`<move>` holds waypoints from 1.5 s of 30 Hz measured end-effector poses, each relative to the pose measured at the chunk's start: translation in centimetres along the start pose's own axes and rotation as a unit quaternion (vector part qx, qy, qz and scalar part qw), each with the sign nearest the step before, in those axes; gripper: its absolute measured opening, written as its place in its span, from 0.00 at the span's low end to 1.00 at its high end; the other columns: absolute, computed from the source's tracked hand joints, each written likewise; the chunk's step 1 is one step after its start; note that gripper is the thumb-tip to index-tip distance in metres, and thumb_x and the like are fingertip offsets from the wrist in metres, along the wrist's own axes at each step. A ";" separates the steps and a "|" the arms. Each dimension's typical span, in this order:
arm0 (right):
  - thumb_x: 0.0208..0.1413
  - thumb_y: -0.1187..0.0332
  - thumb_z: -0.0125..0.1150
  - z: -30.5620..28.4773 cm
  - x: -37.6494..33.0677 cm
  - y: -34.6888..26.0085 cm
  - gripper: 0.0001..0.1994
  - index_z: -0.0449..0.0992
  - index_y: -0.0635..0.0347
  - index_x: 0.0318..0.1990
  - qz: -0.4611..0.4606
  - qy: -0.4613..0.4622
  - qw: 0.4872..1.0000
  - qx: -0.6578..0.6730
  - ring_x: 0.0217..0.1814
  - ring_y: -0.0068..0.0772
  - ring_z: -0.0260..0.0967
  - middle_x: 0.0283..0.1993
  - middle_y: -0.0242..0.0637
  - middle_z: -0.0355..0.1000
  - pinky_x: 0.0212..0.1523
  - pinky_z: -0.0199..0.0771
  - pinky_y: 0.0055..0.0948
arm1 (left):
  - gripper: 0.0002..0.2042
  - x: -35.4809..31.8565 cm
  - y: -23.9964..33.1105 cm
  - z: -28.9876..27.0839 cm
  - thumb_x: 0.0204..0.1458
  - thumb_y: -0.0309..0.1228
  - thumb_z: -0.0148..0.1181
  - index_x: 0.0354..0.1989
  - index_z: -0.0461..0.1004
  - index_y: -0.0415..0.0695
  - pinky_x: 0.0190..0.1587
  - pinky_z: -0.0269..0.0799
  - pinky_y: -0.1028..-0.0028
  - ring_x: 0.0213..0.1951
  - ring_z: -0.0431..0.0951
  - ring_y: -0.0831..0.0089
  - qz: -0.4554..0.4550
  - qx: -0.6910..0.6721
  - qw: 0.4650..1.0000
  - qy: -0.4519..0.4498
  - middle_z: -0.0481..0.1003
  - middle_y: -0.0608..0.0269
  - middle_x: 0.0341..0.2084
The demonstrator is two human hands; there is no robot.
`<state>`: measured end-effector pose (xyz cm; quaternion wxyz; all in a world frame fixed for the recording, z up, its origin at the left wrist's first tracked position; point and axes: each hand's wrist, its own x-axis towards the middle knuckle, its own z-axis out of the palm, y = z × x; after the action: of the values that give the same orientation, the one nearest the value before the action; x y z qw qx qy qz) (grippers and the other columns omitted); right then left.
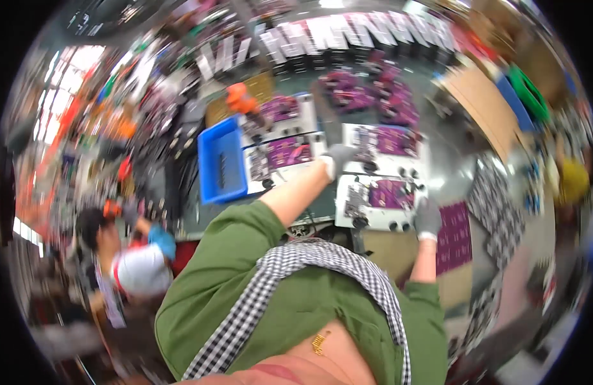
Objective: Assembling electronic components and screwing them into place on a workbench.
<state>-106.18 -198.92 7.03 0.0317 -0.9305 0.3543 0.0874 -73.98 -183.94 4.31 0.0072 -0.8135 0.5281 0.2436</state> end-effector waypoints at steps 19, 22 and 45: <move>0.67 0.63 0.47 -12.0 -8.7 6.3 0.12 0.71 0.62 0.38 -0.042 0.243 0.910 0.332 0.33 0.37 0.69 0.34 0.38 0.70 0.34 0.67 0.32 | 0.18 -20.0 8.8 -17.6 0.60 0.42 0.53 0.35 0.77 0.35 0.34 0.69 0.62 0.25 0.74 0.58 0.121 -0.529 0.770 0.335 0.76 0.46 0.24; 0.68 0.58 0.39 -15.3 -12.5 8.6 0.18 0.69 0.62 0.53 0.033 0.196 0.669 0.716 0.52 0.48 0.73 0.48 0.48 0.73 0.44 0.77 0.40 | 0.17 -29.1 4.5 -20.3 0.60 0.39 0.53 0.34 0.77 0.34 0.32 0.68 0.70 0.27 0.71 0.78 0.082 -0.638 0.709 0.290 0.74 0.64 0.22; 0.50 0.75 0.53 -20.7 -2.6 -73.9 0.09 0.75 0.64 0.39 -0.527 0.303 0.780 0.146 0.42 0.48 0.69 0.36 0.48 0.71 0.44 0.69 0.42 | 0.16 -61.9 -54.8 -2.6 0.62 0.32 0.51 0.40 0.75 0.26 0.39 0.71 0.63 0.31 0.76 0.58 -0.440 -0.385 0.233 0.778 0.79 0.42 0.33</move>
<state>-56.10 -144.51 27.65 0.0997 -0.9347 -0.1920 -0.2821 -45.71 -107.47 18.15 -0.6147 -0.6139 -0.3225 -0.3759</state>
